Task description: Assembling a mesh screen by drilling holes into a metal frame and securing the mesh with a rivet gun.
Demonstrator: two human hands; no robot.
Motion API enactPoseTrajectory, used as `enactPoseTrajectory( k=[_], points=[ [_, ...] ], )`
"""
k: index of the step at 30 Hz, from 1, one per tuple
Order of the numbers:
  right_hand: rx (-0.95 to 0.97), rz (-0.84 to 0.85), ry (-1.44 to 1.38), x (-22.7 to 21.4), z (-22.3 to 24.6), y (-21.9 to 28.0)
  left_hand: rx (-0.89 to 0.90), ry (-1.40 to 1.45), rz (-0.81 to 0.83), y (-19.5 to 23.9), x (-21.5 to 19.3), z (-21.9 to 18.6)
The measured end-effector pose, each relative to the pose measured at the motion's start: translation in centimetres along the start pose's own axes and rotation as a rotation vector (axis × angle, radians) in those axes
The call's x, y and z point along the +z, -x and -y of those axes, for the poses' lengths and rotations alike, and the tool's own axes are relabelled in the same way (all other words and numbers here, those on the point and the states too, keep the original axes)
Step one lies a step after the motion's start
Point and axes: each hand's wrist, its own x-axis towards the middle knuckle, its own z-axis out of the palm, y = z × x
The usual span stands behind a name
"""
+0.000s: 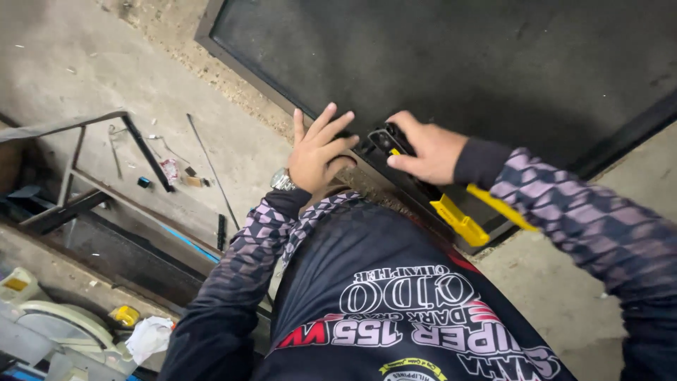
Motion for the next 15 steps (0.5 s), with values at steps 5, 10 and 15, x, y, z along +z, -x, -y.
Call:
enactPoseTrajectory(
  k=[5, 10, 15],
  points=[
    [-0.077, -0.038, 0.055, 2.2, -2.8, -1.6, 0.123, -0.013, -0.119, 0.8, 1.2, 0.9],
    [-0.089, -0.072, 0.218, 3.1, -2.4, -1.3, 0.085, 0.001, -0.121, 0.0, 0.8, 0.7],
    [-0.104, -0.066, 0.191, 3.0, -2.6, -1.7, 0.079, 0.062, -0.115, 0.2, 1.1, 0.6]
  ],
)
